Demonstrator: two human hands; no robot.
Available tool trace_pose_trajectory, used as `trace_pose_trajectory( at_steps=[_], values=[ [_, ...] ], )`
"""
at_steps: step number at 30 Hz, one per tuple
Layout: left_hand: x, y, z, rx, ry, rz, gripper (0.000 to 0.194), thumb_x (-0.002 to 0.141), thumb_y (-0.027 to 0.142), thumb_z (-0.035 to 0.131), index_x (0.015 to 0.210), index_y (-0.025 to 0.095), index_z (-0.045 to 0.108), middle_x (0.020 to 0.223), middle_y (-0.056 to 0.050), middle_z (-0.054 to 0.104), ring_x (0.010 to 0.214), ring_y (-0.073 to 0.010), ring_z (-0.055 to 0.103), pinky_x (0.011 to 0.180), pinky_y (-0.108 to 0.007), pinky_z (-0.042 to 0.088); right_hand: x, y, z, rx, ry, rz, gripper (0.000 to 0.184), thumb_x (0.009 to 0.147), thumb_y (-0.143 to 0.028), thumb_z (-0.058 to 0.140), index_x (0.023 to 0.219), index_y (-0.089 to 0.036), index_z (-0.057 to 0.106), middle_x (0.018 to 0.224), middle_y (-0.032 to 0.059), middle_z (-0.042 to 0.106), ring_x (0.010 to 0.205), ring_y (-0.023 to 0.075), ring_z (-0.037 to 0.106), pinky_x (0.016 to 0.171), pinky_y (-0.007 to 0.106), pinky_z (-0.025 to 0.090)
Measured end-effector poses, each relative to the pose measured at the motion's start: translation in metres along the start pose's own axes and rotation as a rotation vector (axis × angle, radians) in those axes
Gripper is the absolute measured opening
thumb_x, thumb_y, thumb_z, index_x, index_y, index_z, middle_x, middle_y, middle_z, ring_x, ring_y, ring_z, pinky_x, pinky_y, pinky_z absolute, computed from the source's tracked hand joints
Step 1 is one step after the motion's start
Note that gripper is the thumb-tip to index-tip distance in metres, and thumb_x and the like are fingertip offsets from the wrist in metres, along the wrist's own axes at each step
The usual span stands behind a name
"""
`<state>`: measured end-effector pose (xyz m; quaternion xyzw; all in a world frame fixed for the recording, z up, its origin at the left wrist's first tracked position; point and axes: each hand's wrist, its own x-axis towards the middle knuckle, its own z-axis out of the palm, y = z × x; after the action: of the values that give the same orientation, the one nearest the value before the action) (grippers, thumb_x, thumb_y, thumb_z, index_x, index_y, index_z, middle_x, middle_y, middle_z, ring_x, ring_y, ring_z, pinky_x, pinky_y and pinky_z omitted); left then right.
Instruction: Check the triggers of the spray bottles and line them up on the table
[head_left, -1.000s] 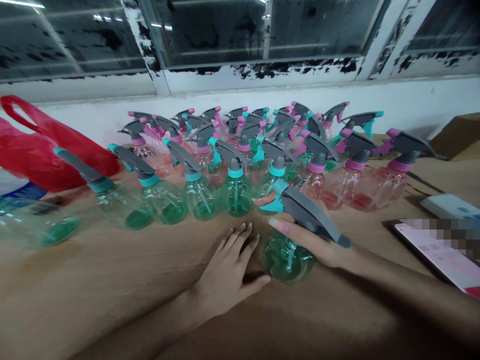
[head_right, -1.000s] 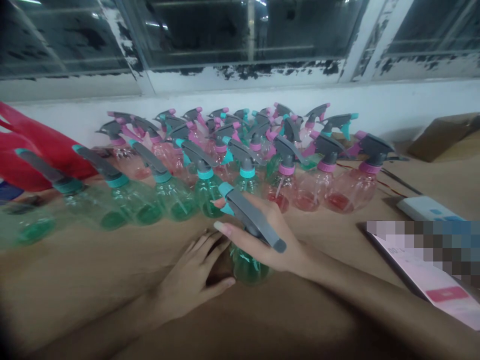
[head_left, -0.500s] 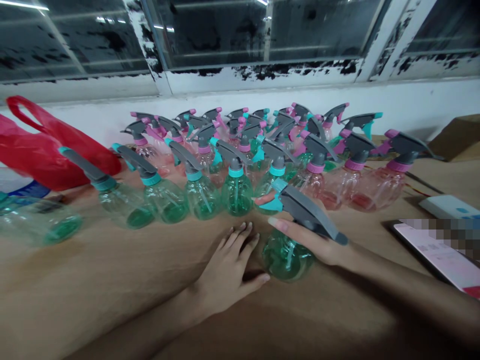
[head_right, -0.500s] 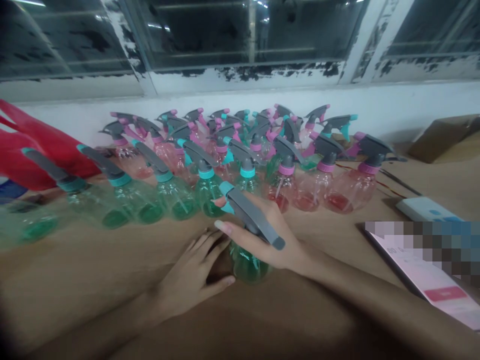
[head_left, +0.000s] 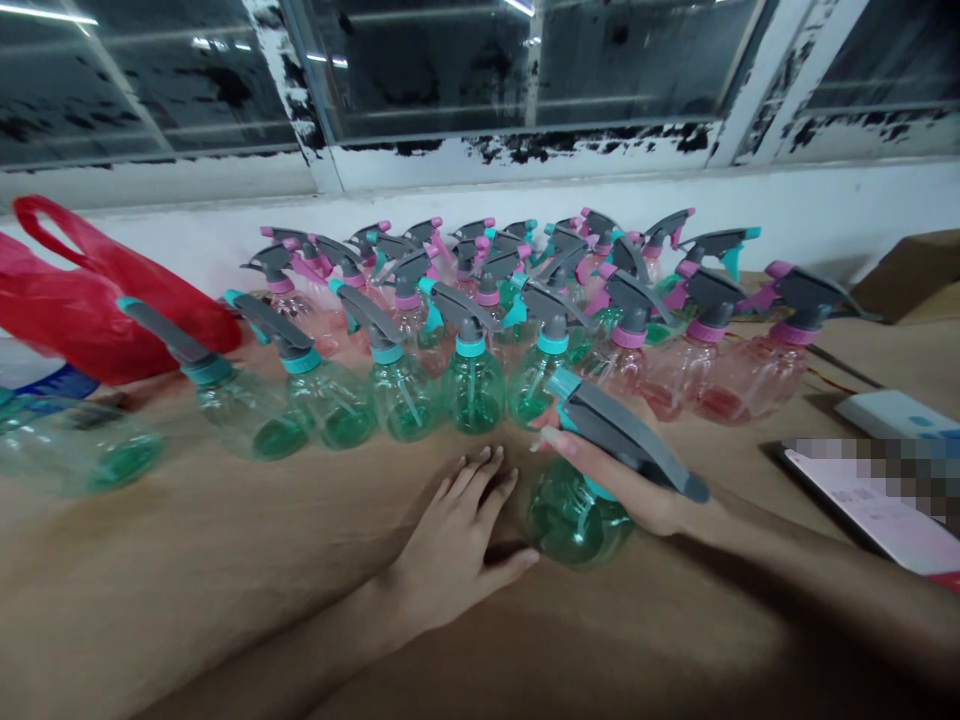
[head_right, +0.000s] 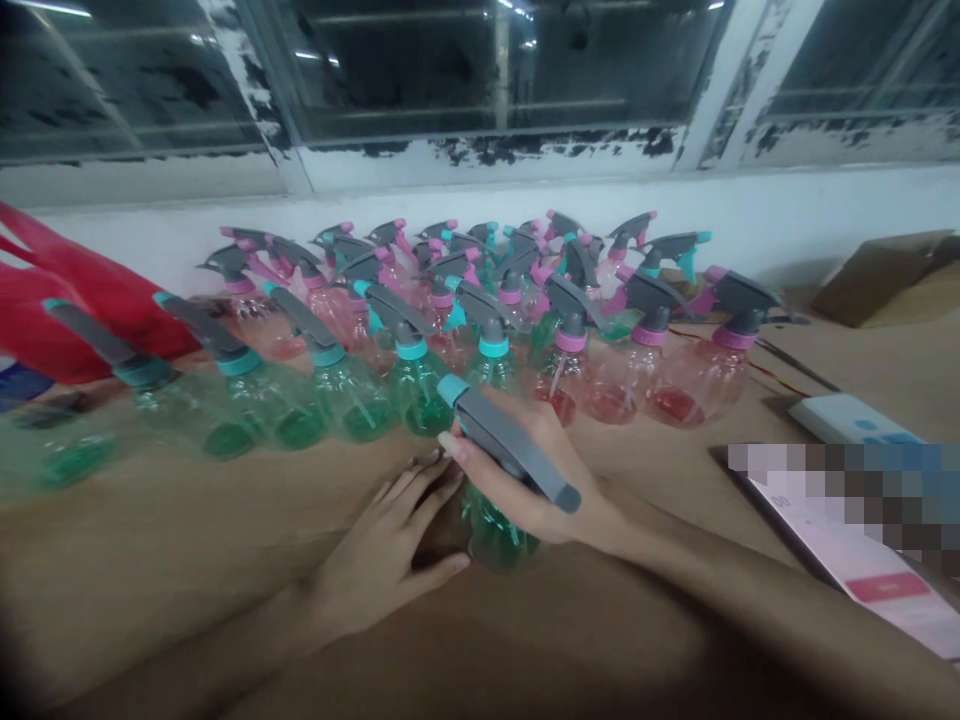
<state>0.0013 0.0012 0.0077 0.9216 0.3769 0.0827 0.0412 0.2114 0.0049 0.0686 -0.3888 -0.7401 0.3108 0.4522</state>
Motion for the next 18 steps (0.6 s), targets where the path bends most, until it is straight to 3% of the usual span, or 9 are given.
trace_pose_trajectory(
  at_steps=[6,10,18],
  values=[
    [0.0,-0.001,0.001,-0.009,0.014,-0.002,0.072,0.087,0.059,0.051,0.139,0.011,0.039,0.145,-0.017,0.036,0.133,-0.0332,0.031,0.105,-0.051,0.029,0.004,-0.006,-0.001,-0.011,-0.017,0.012,0.017,0.087,-0.039,0.055,0.095,-0.026,0.061,0.078,-0.0013,0.063,0.067,0.0152,0.06,0.062,0.03,0.048],
    [-0.001,0.0,0.001,-0.013,0.013,-0.001,0.07,0.087,0.058,0.051,0.138,0.012,0.04,0.144,-0.017,0.037,0.132,-0.0334,0.032,0.105,-0.051,0.029,0.008,-0.013,-0.001,0.005,0.019,-0.005,0.021,0.083,-0.035,0.06,0.102,-0.025,0.061,0.091,0.0011,0.067,0.073,0.017,0.063,0.066,0.032,0.05],
    [-0.001,-0.001,0.003,-0.037,0.037,0.011,0.068,0.088,0.059,0.049,0.137,0.013,0.041,0.143,-0.015,0.039,0.132,-0.0335,0.032,0.106,-0.05,0.028,0.005,-0.01,0.0,0.051,0.039,0.001,0.025,0.082,-0.033,0.062,0.106,-0.025,0.062,0.098,0.0025,0.068,0.083,0.0187,0.066,0.071,0.032,0.053]
  ],
)
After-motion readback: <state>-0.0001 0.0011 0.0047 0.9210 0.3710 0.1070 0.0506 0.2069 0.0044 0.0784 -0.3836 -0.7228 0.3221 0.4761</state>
